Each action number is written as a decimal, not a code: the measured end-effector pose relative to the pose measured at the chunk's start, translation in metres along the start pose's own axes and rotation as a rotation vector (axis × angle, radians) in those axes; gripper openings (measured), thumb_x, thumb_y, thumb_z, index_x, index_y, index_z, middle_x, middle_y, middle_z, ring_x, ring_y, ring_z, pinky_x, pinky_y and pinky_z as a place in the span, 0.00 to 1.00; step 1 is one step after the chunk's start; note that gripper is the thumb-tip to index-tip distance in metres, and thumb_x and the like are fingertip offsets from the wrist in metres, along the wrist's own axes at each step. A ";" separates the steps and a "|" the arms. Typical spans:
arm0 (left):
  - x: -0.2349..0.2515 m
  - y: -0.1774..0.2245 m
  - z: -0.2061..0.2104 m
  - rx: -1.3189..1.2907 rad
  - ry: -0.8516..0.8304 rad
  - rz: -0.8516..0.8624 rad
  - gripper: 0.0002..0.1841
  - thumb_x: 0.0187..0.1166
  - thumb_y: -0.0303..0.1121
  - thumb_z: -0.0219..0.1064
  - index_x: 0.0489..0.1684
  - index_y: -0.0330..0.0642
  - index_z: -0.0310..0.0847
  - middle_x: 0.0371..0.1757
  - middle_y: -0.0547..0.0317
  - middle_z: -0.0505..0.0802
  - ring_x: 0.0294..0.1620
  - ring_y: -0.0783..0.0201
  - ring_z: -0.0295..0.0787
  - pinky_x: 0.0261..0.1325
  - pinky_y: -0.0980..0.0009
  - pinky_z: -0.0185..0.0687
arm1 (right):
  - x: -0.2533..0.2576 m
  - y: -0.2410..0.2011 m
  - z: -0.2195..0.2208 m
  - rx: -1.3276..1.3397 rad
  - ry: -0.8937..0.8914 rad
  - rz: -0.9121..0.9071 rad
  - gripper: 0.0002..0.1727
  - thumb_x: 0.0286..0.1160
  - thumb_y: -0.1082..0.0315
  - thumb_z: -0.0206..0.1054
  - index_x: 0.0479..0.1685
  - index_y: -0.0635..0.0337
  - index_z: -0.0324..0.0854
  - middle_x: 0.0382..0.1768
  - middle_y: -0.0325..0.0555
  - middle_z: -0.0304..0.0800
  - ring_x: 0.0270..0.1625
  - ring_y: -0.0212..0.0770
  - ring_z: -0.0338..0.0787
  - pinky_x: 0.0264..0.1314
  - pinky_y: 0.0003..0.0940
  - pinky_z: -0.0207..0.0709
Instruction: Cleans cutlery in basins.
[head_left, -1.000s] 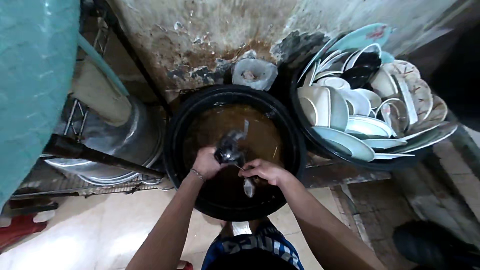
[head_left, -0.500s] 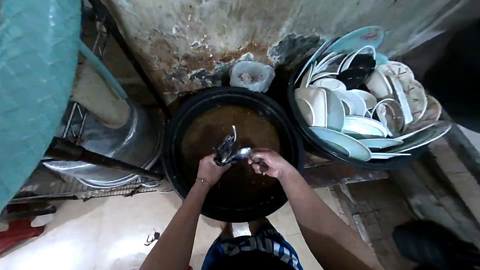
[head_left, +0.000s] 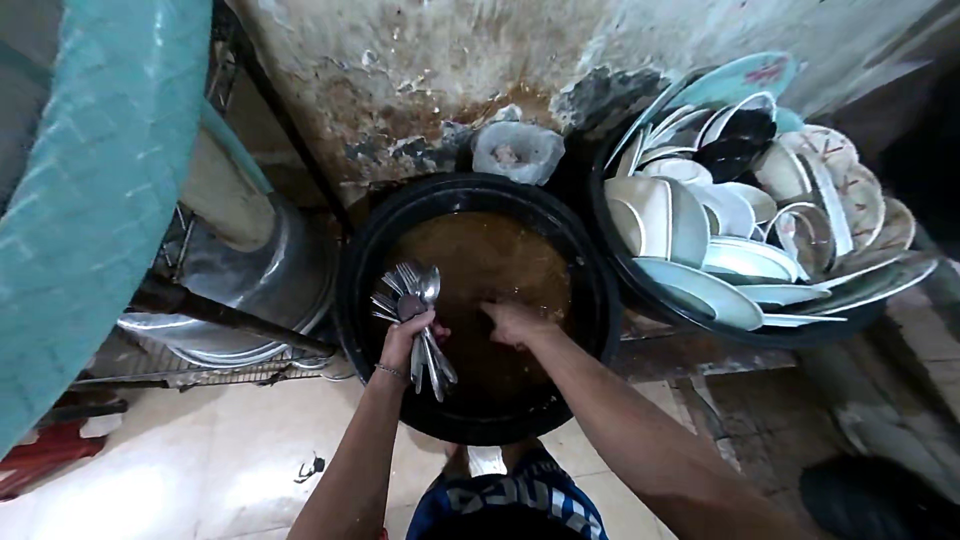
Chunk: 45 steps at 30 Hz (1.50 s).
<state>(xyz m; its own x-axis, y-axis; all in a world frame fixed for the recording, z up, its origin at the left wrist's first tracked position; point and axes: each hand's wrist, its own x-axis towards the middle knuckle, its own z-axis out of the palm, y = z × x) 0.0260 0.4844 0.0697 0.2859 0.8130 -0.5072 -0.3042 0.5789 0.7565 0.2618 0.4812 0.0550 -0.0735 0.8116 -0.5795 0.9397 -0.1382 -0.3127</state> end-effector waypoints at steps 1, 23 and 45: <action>-0.001 0.000 0.000 -0.017 0.005 -0.016 0.10 0.85 0.30 0.60 0.48 0.32 0.82 0.36 0.46 0.95 0.37 0.56 0.95 0.43 0.62 0.92 | 0.007 -0.005 0.014 -0.032 -0.039 -0.018 0.47 0.61 0.64 0.81 0.88 0.36 0.67 0.86 0.59 0.66 0.85 0.67 0.69 0.79 0.73 0.66; 0.001 -0.003 -0.001 0.303 0.204 0.261 0.16 0.65 0.19 0.78 0.52 0.33 0.88 0.48 0.53 0.98 0.51 0.63 0.96 0.60 0.62 0.90 | -0.054 -0.016 0.006 1.323 -0.209 -0.184 0.20 0.93 0.70 0.45 0.76 0.60 0.74 0.56 0.51 0.91 0.42 0.41 0.92 0.47 0.37 0.88; -0.006 -0.006 -0.002 0.260 0.254 0.316 0.15 0.67 0.24 0.79 0.52 0.37 0.89 0.45 0.52 0.99 0.47 0.58 0.97 0.57 0.58 0.92 | -0.015 -0.005 -0.019 0.340 0.163 0.467 0.48 0.78 0.38 0.67 0.93 0.53 0.56 0.87 0.69 0.61 0.85 0.72 0.67 0.78 0.74 0.66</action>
<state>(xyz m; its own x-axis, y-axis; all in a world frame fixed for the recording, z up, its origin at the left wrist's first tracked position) 0.0242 0.4761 0.0676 -0.0251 0.9549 -0.2958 -0.0943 0.2923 0.9517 0.2639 0.4803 0.0794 0.3990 0.6938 -0.5995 0.6984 -0.6536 -0.2916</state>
